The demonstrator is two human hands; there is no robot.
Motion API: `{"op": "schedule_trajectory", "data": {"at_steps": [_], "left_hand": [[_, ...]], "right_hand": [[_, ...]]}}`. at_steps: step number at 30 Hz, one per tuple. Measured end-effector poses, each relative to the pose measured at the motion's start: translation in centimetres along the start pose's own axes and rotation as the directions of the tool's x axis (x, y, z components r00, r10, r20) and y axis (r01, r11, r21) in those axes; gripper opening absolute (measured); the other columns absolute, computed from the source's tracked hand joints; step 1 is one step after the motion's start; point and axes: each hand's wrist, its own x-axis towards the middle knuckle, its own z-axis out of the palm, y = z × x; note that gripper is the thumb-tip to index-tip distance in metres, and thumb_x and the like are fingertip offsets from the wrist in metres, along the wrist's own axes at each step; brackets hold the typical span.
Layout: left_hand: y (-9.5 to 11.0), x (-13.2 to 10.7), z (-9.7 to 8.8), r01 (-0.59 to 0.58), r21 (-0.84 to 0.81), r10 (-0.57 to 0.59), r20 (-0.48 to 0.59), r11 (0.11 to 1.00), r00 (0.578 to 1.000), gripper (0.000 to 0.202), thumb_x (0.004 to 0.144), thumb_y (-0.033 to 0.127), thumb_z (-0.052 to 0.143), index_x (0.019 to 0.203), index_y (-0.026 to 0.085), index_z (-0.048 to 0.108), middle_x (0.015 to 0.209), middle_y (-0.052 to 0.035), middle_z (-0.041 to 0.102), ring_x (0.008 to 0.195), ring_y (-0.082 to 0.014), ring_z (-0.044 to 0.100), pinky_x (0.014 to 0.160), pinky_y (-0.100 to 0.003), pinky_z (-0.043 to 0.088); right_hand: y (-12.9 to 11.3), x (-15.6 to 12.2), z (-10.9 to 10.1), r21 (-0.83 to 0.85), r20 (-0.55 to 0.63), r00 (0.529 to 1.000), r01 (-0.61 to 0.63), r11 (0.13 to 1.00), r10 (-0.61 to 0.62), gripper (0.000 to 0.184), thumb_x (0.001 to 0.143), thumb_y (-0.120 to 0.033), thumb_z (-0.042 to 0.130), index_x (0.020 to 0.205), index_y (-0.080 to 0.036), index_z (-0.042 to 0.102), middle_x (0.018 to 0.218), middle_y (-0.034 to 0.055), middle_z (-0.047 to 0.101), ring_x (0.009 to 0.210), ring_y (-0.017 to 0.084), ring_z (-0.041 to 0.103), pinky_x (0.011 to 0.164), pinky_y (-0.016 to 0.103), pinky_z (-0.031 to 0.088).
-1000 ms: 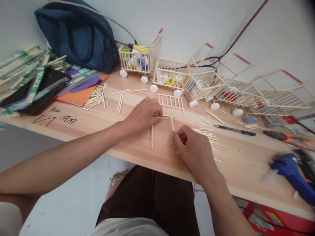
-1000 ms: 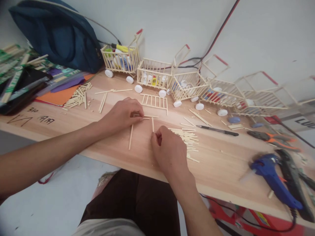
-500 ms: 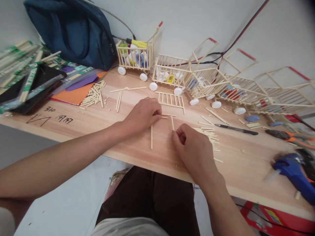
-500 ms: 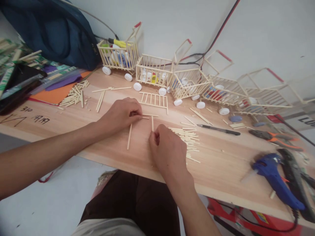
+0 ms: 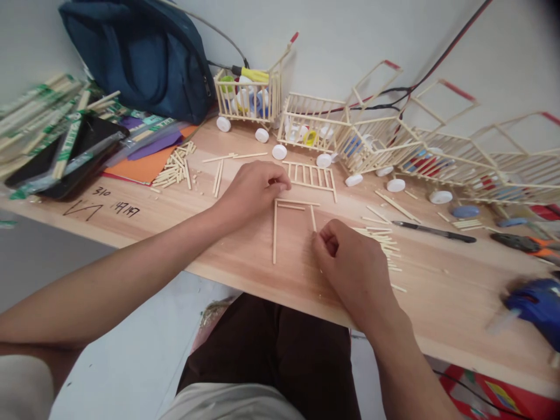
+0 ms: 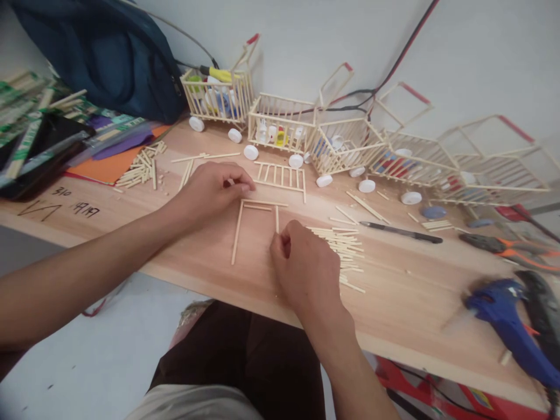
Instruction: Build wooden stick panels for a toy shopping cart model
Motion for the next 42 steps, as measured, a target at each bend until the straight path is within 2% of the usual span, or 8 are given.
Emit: {"op": "schedule_trajectory", "data": {"at_steps": [5, 10, 15, 20, 32, 42], "left_hand": [[-0.2, 0.1, -0.3, 0.026, -0.017, -0.026, -0.005, 1.0, 1.0, 0.015, 0.079, 0.015, 0.056, 0.079, 0.017, 0.071, 0.083, -0.0014, 0.072, 0.08, -0.0152, 0.062, 0.079, -0.03, 0.047], [-0.1, 0.0, 0.2, -0.035, 0.029, 0.035, 0.014, 0.999, 0.999, 0.015, 0.077, 0.011, 0.057, 0.08, 0.017, 0.071, 0.083, -0.0016, 0.07, 0.079, -0.0148, 0.061, 0.08, -0.03, 0.046], [-0.2, 0.0, 0.9, -0.12, 0.123, 0.116, 0.043, 0.985, 0.992, 0.015, 0.08, 0.013, 0.058, 0.077, 0.018, 0.072, 0.083, -0.0033, 0.069, 0.085, -0.0183, 0.06, 0.082, -0.033, 0.045], [-0.2, 0.0, 1.2, -0.144, 0.183, 0.133, 0.07, 0.973, 0.989, 0.019, 0.083, 0.012, 0.055, 0.082, 0.019, 0.073, 0.086, -0.0041, 0.069, 0.089, -0.0201, 0.059, 0.084, -0.035, 0.044], [-0.6, -0.1, 1.6, -0.173, 0.185, 0.163, 0.07, 0.967, 0.984, 0.019, 0.081, 0.013, 0.055, 0.076, 0.019, 0.072, 0.083, -0.0031, 0.068, 0.086, -0.0188, 0.059, 0.082, -0.033, 0.044], [-0.6, -0.1, 1.7, -0.17, 0.17, 0.159, 0.076, 0.971, 0.984, 0.021, 0.079, 0.01, 0.053, 0.078, 0.019, 0.073, 0.084, -0.004, 0.068, 0.088, -0.0196, 0.059, 0.083, -0.034, 0.044]], "right_hand": [[-0.1, 0.2, 0.0, -0.003, 0.004, 1.0, -0.007, 1.0, 0.007, 0.018, 0.084, -0.03, 0.053, 0.068, -0.021, 0.051, 0.06, -0.0023, 0.056, 0.055, 0.014, 0.045, 0.056, 0.027, 0.023], [-0.2, 0.3, 0.0, -0.027, 0.009, 1.0, -0.003, 1.0, 0.003, 0.019, 0.084, -0.03, 0.052, 0.068, -0.021, 0.05, 0.06, -0.002, 0.055, 0.055, 0.014, 0.044, 0.056, 0.027, 0.022], [-0.3, 0.3, -0.1, -0.039, 0.016, 1.0, 0.006, 0.999, -0.005, 0.018, 0.085, -0.029, 0.053, 0.069, -0.021, 0.05, 0.062, -0.0019, 0.057, 0.057, 0.014, 0.046, 0.056, 0.027, 0.022], [-0.4, 0.5, -0.2, -0.045, 0.027, 1.0, 0.001, 0.999, 0.001, 0.017, 0.085, -0.029, 0.053, 0.07, -0.021, 0.051, 0.062, -0.0019, 0.057, 0.057, 0.014, 0.045, 0.056, 0.027, 0.022], [-0.1, 0.7, 0.0, -0.027, 0.008, 0.999, 0.048, 0.998, -0.048, 0.017, 0.085, -0.028, 0.052, 0.069, -0.021, 0.051, 0.062, -0.0011, 0.057, 0.056, 0.015, 0.047, 0.056, 0.027, 0.023], [-0.2, 0.8, 0.1, -0.041, 0.023, 0.999, 0.045, 0.998, -0.044, 0.017, 0.085, -0.027, 0.052, 0.069, -0.02, 0.051, 0.062, -0.001, 0.057, 0.057, 0.014, 0.048, 0.056, 0.027, 0.024]]}}
